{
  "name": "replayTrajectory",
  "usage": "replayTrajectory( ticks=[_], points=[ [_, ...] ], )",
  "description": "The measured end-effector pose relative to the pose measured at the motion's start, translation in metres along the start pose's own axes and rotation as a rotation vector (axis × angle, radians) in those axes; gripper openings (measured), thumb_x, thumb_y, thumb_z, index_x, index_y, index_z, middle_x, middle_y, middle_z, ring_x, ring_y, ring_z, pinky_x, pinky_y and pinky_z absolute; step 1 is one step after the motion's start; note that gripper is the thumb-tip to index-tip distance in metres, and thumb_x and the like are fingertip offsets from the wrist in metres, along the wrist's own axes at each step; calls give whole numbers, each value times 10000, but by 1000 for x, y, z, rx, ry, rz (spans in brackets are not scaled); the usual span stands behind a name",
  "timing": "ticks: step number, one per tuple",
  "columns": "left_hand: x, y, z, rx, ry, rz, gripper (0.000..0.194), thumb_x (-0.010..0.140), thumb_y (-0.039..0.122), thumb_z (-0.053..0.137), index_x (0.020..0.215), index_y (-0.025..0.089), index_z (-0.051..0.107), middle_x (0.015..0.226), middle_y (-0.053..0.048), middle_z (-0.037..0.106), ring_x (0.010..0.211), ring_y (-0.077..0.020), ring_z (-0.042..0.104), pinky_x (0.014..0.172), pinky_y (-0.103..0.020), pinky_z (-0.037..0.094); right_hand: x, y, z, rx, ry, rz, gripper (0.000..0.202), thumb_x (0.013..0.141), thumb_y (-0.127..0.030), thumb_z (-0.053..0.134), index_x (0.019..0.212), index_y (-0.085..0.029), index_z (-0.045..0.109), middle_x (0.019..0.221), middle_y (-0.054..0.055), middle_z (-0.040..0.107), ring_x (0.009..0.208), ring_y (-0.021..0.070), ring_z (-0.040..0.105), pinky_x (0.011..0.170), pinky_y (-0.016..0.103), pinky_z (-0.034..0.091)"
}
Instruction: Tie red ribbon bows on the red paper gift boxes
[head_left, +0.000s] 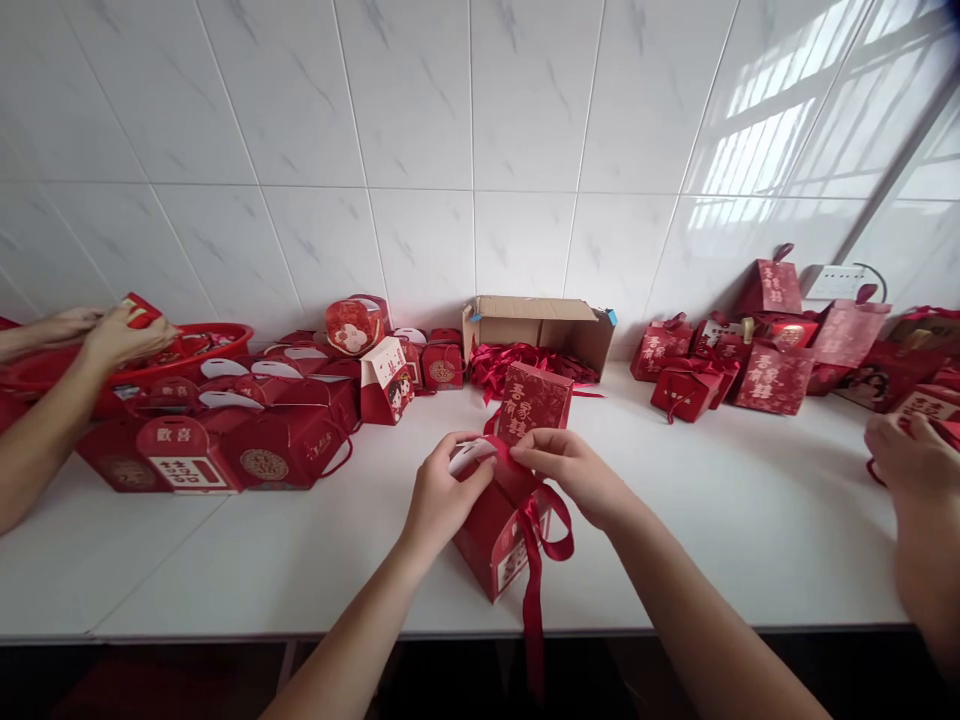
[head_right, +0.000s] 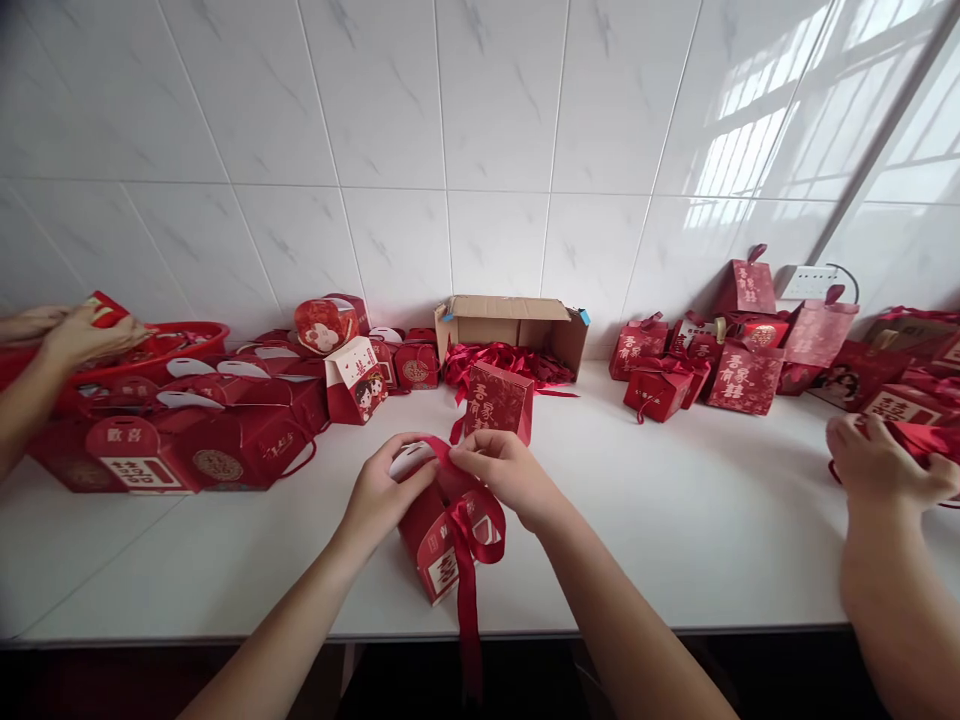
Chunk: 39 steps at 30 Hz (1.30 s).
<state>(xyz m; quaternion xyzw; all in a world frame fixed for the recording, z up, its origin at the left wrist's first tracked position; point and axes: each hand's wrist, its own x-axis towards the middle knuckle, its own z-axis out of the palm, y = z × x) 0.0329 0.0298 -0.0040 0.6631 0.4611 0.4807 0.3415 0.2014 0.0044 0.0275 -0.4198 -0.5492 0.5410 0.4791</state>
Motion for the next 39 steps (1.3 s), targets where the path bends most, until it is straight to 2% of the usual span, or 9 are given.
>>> replayTrajectory(
  ticks=[3, 8, 12, 23, 30, 35, 39],
  points=[
    [-1, 1, 2, 9, 17, -2, 279, 739, 327, 616, 985, 199, 588, 984, -42, 672, 912, -215, 632, 767, -309, 492, -2, 4, 7, -45, 21, 64, 261, 741, -392, 633, 673, -159, 536, 549, -44, 505, 447, 66, 424, 430, 189, 301],
    [-1, 1, 4, 9, 31, 3, 253, 730, 317, 623, 952, 204, 580, 910, -18, 672, 825, -191, 630, 708, -279, 482, -1, 6, 13, -131, 79, 11, 245, 740, -358, 614, 631, -159, 521, 531, -48, 474, 438, 56, 385, 404, 177, 279],
    [-1, 0, 4, -2, 26, -6, 263, 728, 327, 633, 950, 198, 572, 886, -21, 662, 794, -189, 622, 698, -276, 474, 0, 8, 13, -152, 104, 12, 257, 755, -395, 596, 663, -169, 515, 539, -49, 467, 436, 59, 387, 390, 174, 284],
    [1, -9, 6, -28, 59, -13, 242, 767, 366, 604, 945, 207, 562, 943, -44, 653, 851, -205, 622, 729, -294, 474, -1, 11, 12, -109, 100, 10, 300, 757, -454, 606, 708, -170, 525, 569, -40, 459, 450, 61, 386, 386, 171, 297],
    [3, -17, 11, -199, 131, -127, 290, 700, 355, 669, 921, 202, 560, 888, -39, 665, 762, -181, 625, 684, -270, 471, -1, 14, 14, -118, 104, -32, 305, 753, -463, 604, 708, -168, 545, 602, -24, 484, 474, 70, 402, 391, 178, 293],
    [1, -14, 14, -367, 113, -259, 324, 654, 355, 704, 893, 186, 566, 781, -24, 657, 671, -157, 599, 591, -239, 458, 4, 19, 13, -175, 131, -29, 279, 760, -437, 596, 707, -167, 556, 596, -18, 498, 504, 83, 411, 449, 199, 314],
    [0, -11, 14, -432, 112, -297, 353, 619, 345, 729, 884, 183, 561, 742, -14, 653, 643, -149, 593, 565, -228, 456, 5, 20, 14, -217, 149, -67, 269, 762, -430, 587, 697, -170, 564, 612, -12, 514, 527, 94, 421, 475, 208, 326]
  ],
)
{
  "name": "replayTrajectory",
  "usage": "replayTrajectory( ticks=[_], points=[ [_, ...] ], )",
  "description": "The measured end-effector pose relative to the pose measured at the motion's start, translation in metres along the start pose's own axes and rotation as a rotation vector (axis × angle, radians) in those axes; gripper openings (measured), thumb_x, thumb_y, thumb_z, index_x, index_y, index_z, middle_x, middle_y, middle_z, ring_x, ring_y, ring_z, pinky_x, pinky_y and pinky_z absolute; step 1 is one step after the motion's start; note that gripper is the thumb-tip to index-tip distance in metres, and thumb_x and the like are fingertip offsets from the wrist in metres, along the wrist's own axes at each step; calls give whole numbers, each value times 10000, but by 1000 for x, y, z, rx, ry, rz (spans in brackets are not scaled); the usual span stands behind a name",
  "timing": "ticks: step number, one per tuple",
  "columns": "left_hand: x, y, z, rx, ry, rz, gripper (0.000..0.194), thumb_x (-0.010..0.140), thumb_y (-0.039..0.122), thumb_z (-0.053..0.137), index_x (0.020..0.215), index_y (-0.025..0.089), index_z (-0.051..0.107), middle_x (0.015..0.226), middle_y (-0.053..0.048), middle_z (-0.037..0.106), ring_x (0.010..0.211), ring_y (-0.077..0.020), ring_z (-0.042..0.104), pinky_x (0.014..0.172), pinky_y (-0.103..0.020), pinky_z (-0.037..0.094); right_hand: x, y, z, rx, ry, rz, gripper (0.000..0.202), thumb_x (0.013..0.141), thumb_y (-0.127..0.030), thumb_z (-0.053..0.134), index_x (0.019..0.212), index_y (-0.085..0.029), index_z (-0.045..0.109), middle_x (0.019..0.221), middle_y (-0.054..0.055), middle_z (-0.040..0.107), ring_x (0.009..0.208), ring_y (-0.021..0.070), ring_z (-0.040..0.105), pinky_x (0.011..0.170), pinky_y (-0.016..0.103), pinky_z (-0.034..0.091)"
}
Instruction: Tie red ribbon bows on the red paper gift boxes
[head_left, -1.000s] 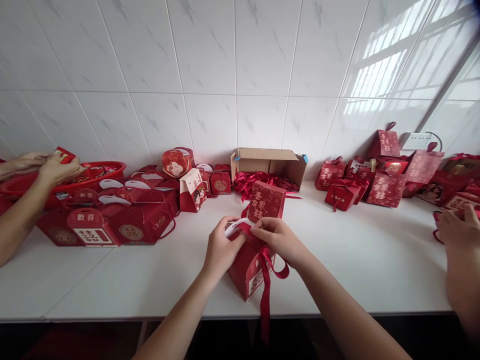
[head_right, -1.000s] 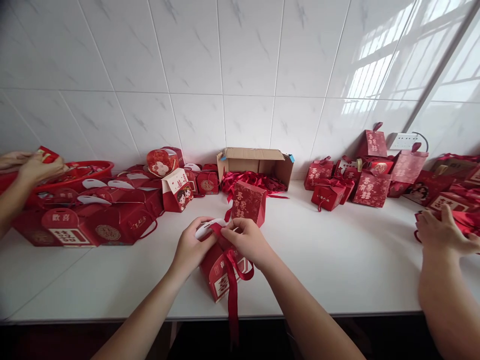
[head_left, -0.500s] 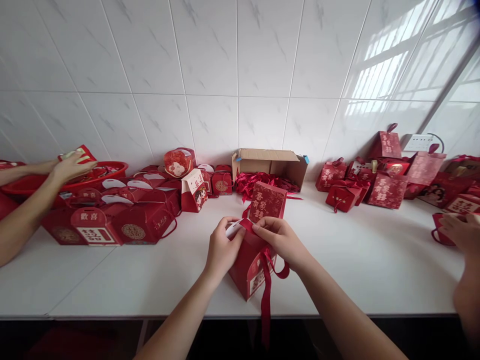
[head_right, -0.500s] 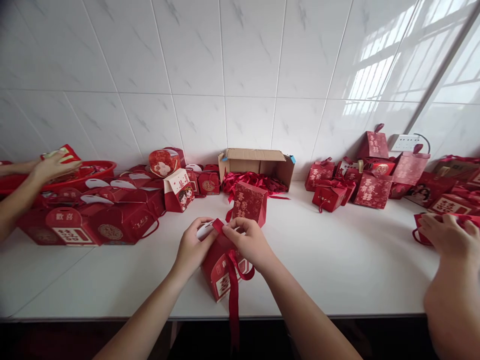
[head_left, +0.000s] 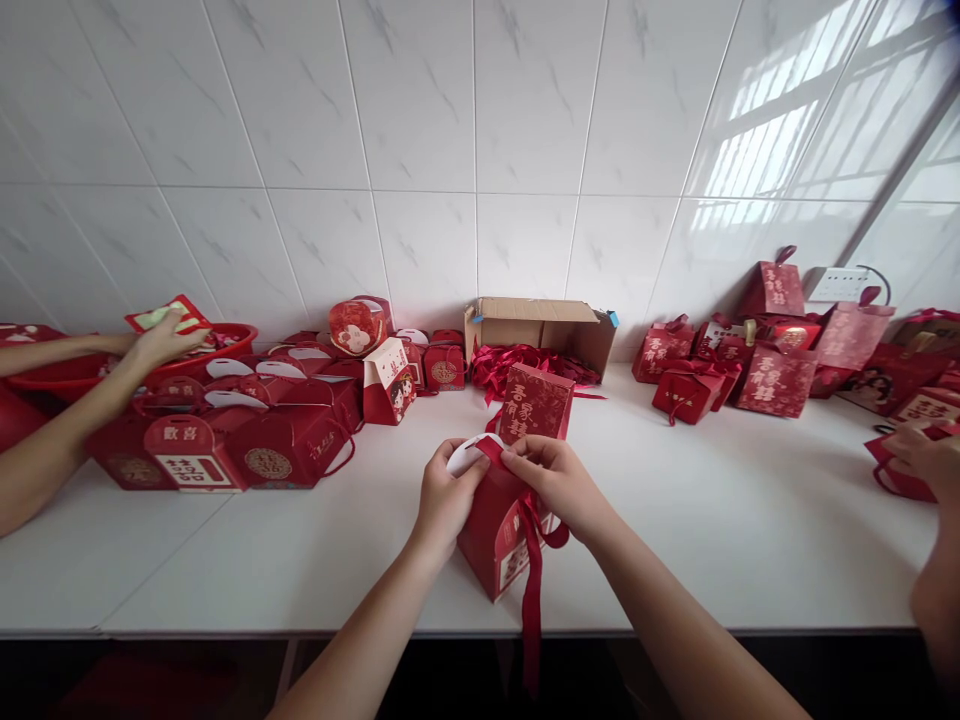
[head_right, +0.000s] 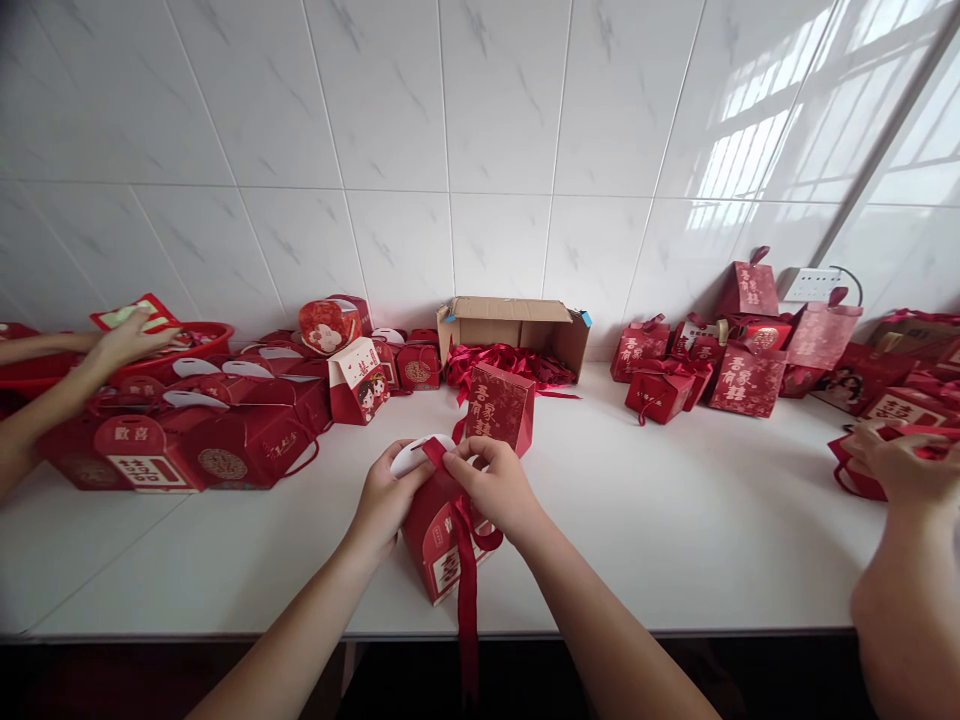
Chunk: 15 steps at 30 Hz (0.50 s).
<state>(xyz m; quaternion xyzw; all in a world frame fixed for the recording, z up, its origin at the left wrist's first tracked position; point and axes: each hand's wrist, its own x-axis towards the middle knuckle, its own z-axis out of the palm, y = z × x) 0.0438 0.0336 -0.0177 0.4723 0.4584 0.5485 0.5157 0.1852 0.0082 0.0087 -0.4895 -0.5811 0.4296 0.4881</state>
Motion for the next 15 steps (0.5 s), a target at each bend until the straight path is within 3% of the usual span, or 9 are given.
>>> replayTrajectory(
  ticks=[4, 15],
  points=[
    [-1, 1, 1, -24, -6, -28, 367, 616, 335, 732, 902, 189, 553, 717, -10, 657, 624, -155, 598, 554, -237, 464, -1, -3, 2, -6, 3, -55, 270, 769, -435, 572, 702, -174, 578, 631, -9, 529, 538, 99, 422, 473, 209, 322],
    [-2, 1, 1, -67, -6, -66, 352, 621, 329, 731, 895, 176, 571, 723, -10, 646, 633, -150, 594, 566, -238, 456, 1, 0, 3, -121, 61, -12, 201, 731, -358, 567, 650, -176, 538, 558, -29, 469, 515, 98, 398, 467, 213, 300]
  ],
)
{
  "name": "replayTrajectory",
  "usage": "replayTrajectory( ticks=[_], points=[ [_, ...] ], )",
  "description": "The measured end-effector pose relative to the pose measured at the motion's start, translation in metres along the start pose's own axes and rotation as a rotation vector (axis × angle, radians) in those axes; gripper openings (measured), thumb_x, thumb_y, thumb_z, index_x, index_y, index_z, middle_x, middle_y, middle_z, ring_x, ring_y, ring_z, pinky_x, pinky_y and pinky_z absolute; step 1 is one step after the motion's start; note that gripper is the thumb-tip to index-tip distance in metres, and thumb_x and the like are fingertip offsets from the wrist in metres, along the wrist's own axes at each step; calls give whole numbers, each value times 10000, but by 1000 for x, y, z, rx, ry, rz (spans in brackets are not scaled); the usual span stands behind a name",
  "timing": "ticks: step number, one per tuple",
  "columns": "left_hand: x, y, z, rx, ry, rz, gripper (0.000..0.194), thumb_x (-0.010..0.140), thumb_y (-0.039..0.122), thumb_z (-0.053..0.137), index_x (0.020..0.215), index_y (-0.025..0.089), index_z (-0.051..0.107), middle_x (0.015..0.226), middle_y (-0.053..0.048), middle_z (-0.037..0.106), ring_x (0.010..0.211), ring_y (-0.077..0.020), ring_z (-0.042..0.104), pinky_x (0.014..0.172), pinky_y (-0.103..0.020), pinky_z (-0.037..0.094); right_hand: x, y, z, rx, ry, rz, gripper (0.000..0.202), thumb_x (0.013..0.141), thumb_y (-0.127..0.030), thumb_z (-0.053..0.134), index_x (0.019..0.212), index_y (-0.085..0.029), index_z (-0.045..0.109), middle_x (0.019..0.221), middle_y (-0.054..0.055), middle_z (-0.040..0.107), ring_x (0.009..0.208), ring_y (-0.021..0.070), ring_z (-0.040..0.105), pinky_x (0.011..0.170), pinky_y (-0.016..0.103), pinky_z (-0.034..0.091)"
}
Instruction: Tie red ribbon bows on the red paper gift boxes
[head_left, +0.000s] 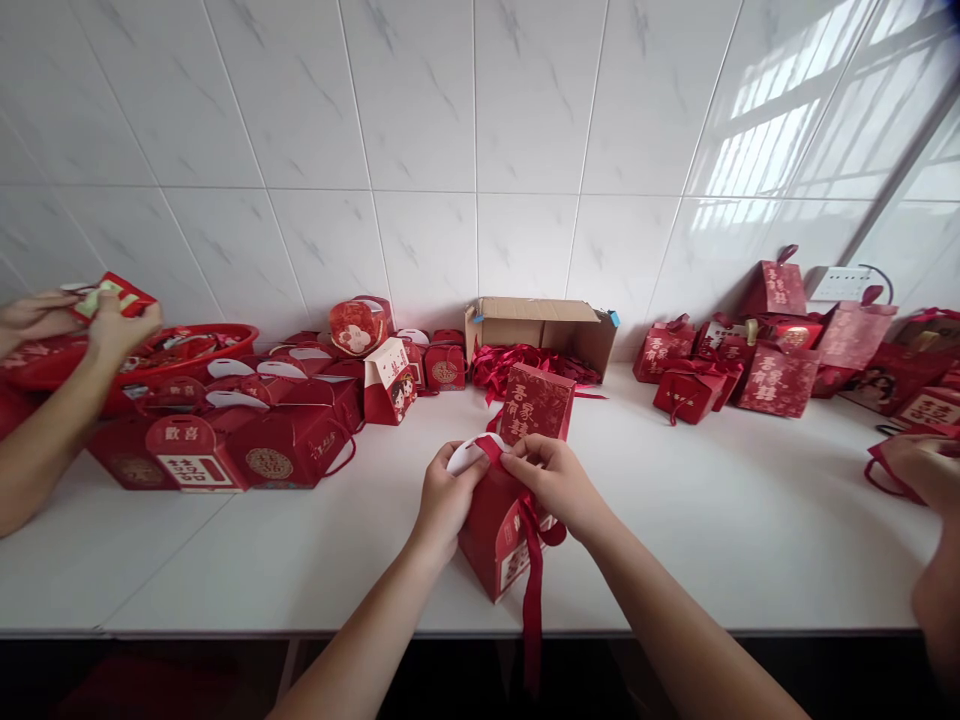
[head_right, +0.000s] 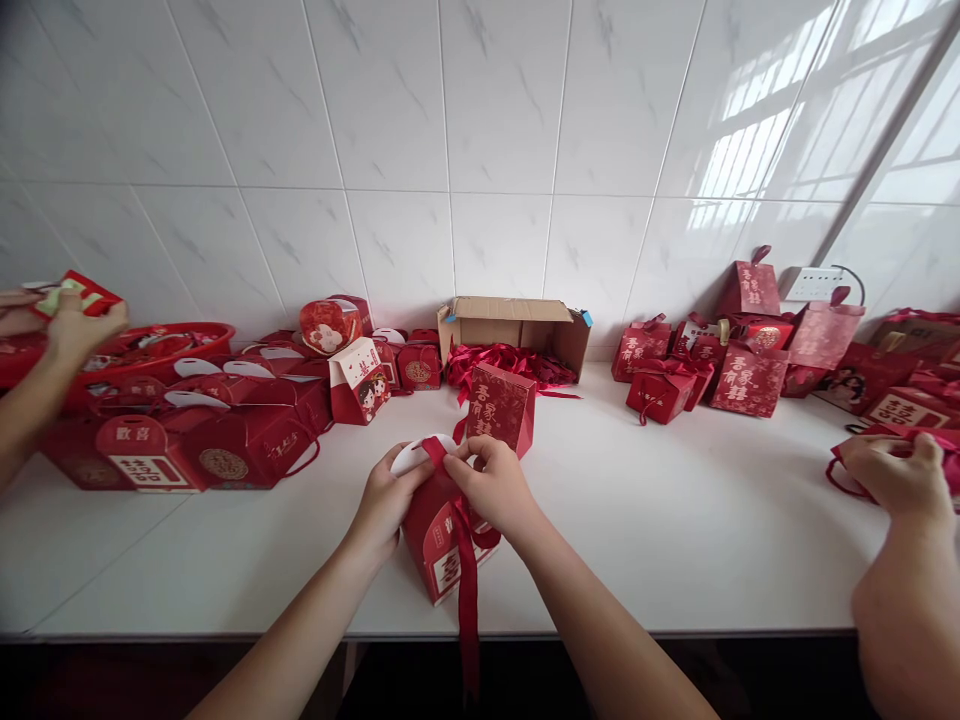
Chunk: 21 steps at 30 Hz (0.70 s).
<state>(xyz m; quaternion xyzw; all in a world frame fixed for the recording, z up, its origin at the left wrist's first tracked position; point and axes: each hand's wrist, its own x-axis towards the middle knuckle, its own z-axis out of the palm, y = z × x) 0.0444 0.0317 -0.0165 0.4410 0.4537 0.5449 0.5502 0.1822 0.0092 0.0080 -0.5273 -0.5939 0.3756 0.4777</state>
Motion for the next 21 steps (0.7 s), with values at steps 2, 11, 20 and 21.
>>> replayTrajectory(
  ticks=[2, 11, 20, 21],
  points=[
    [0, 0, 0, 9, 0, 0, 346, 625, 335, 727, 895, 177, 579, 730, -10, 646, 645, -153, 596, 571, -241, 455, 0, -1, 0, -26, 2, 14, 191, 720, -339, 563, 628, -177, 520, 555, -33, 463, 512, 96, 396, 469, 214, 299],
    [-1, 2, 2, -1, 3, -16, 391, 587, 343, 749, 907, 178, 595, 706, 1, 646, 649, -158, 602, 582, -246, 451, 1, -6, -3, -86, -40, 30, 169, 693, -296, 556, 585, -175, 510, 592, -18, 505, 536, 103, 435, 506, 224, 335],
    [1, -1, 0, -15, -11, 0, 386, 606, 324, 735, 931, 173, 592, 722, -9, 652, 648, -156, 604, 577, -239, 456, 0, -8, -4, -98, -57, 50, 160, 692, -275, 555, 578, -176, 502, 563, -28, 492, 511, 97, 429, 501, 224, 334],
    [0, -1, 0, -14, -13, -1, 378, 611, 329, 732, 925, 175, 590, 716, -6, 650, 639, -153, 601, 571, -237, 454, 0, -8, -4, -99, -58, 48, 162, 697, -282, 557, 583, -176, 510, 562, -28, 495, 512, 99, 435, 507, 227, 340]
  ],
)
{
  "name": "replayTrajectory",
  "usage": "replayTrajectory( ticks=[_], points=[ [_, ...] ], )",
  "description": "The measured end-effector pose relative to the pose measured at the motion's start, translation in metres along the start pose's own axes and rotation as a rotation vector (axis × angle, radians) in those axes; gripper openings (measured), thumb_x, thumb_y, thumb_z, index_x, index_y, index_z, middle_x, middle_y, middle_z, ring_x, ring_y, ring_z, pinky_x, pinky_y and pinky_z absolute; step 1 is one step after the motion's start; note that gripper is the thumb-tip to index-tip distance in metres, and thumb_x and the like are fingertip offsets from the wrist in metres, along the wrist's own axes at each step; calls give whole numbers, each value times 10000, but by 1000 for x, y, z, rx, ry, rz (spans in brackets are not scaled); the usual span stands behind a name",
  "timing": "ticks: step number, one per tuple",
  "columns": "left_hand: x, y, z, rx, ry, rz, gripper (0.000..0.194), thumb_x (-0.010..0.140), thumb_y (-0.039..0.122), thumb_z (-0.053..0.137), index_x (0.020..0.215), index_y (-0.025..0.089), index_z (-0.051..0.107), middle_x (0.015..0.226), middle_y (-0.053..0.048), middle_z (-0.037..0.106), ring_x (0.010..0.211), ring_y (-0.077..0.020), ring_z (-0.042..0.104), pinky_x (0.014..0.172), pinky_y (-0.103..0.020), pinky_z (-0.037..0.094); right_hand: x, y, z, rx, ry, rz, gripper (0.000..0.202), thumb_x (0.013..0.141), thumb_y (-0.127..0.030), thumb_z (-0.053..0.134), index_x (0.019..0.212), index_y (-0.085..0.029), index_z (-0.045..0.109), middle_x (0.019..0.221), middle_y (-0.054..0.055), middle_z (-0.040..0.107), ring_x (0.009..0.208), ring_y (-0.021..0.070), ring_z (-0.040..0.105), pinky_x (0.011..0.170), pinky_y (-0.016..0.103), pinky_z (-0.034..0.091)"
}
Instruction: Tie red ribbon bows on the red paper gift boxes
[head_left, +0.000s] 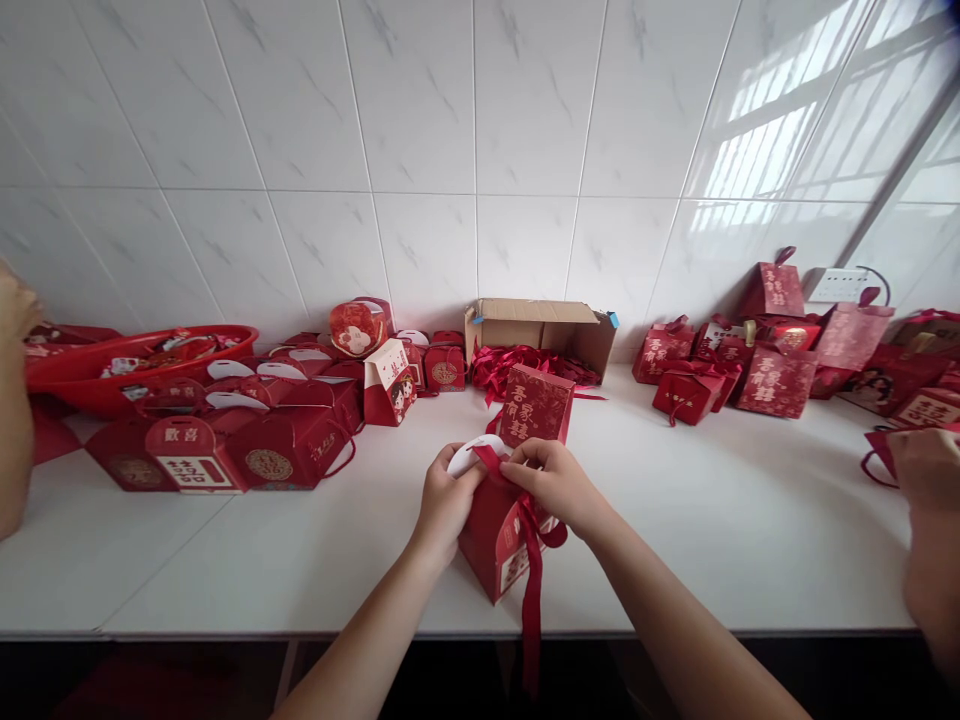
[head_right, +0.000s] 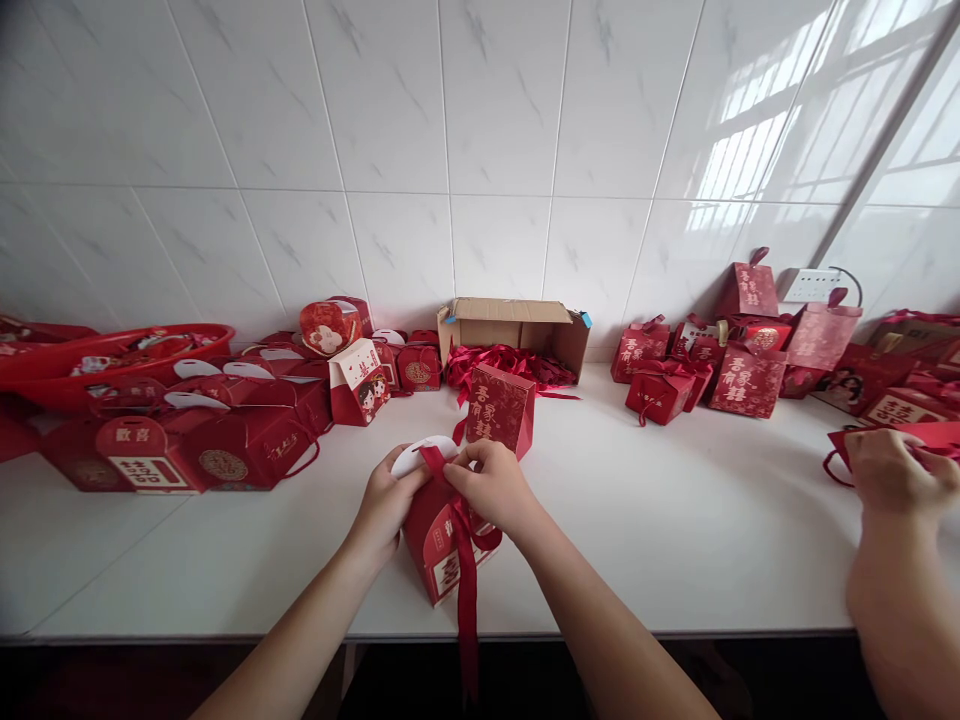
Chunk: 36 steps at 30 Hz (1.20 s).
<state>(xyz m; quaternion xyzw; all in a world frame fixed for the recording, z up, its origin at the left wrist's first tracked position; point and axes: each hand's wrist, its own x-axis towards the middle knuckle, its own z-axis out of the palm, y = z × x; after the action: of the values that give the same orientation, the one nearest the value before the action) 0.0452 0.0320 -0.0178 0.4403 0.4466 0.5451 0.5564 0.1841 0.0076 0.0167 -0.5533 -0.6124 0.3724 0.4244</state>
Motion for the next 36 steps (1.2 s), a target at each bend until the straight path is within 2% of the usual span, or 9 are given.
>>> replayTrajectory(
  ticks=[4, 11, 17, 21, 25, 28, 31, 33, 36],
  points=[
    [-3, 2, 1, 2, -2, -8, 338, 625, 340, 725, 886, 181, 580, 696, 6, 649, 618, -141, 593, 556, -225, 448, 2, -1, 1, -21, 0, -39, 161, 704, -294, 563, 602, -170, 558, 612, -10, 554, 576, 120, 495, 558, 237, 376],
    [-6, 4, 3, -21, -6, -17, 358, 614, 364, 737, 884, 187, 580, 702, 7, 664, 630, -150, 613, 578, -234, 456, 5, -3, 1, 1, -43, -10, 152, 702, -292, 567, 618, -165, 583, 634, 7, 586, 592, 130, 527, 547, 235, 390],
    [-7, 1, 1, -15, -7, -2, 358, 596, 374, 752, 854, 192, 582, 699, 9, 665, 634, -149, 616, 584, -234, 455, 10, -5, -2, 31, -62, 24, 189, 696, -312, 595, 597, -154, 566, 580, -3, 539, 552, 113, 486, 506, 222, 359],
    [-8, -1, 1, -20, -15, 28, 369, 609, 396, 748, 877, 191, 598, 757, -8, 680, 681, -159, 630, 629, -251, 476, 14, -8, -2, 70, -96, 36, 225, 703, -339, 604, 585, -153, 559, 546, -17, 509, 526, 103, 451, 491, 222, 344],
    [-16, -1, 2, -8, -15, 36, 388, 648, 389, 726, 958, 197, 593, 885, -41, 684, 802, -190, 645, 717, -285, 485, 17, -8, -3, 105, -145, 5, 215, 727, -341, 605, 684, -135, 648, 634, 10, 591, 578, 111, 499, 545, 231, 389],
    [-28, 1, 1, -28, -27, 51, 367, 668, 380, 719, 950, 195, 572, 953, -43, 661, 887, -200, 624, 766, -291, 470, 18, -8, -9, 174, -226, -1, 215, 732, -351, 621, 720, -142, 671, 665, 11, 620, 598, 113, 528, 563, 230, 406],
    [-35, 4, -1, -129, -43, 51, 331, 734, 465, 637, 903, 185, 584, 874, -33, 651, 840, -193, 611, 729, -281, 455, 19, -8, -16, 239, -332, -5, 216, 716, -363, 652, 685, -149, 665, 634, -5, 617, 576, 105, 528, 554, 223, 409],
    [-33, 6, -3, -197, -85, -3, 364, 758, 520, 580, 859, 171, 607, 778, -31, 647, 753, -188, 607, 676, -278, 445, 20, -8, -18, 251, -394, -25, 223, 708, -369, 666, 681, -148, 669, 680, 4, 641, 612, 112, 551, 582, 226, 425],
    [-23, 10, -6, -181, -165, -85, 288, 722, 467, 631, 752, 182, 600, 634, 11, 609, 593, -144, 555, 574, -243, 398, 21, -9, -18, 208, -416, -56, 261, 713, -405, 668, 708, -144, 672, 741, 22, 654, 654, 127, 566, 595, 232, 431]
  ],
)
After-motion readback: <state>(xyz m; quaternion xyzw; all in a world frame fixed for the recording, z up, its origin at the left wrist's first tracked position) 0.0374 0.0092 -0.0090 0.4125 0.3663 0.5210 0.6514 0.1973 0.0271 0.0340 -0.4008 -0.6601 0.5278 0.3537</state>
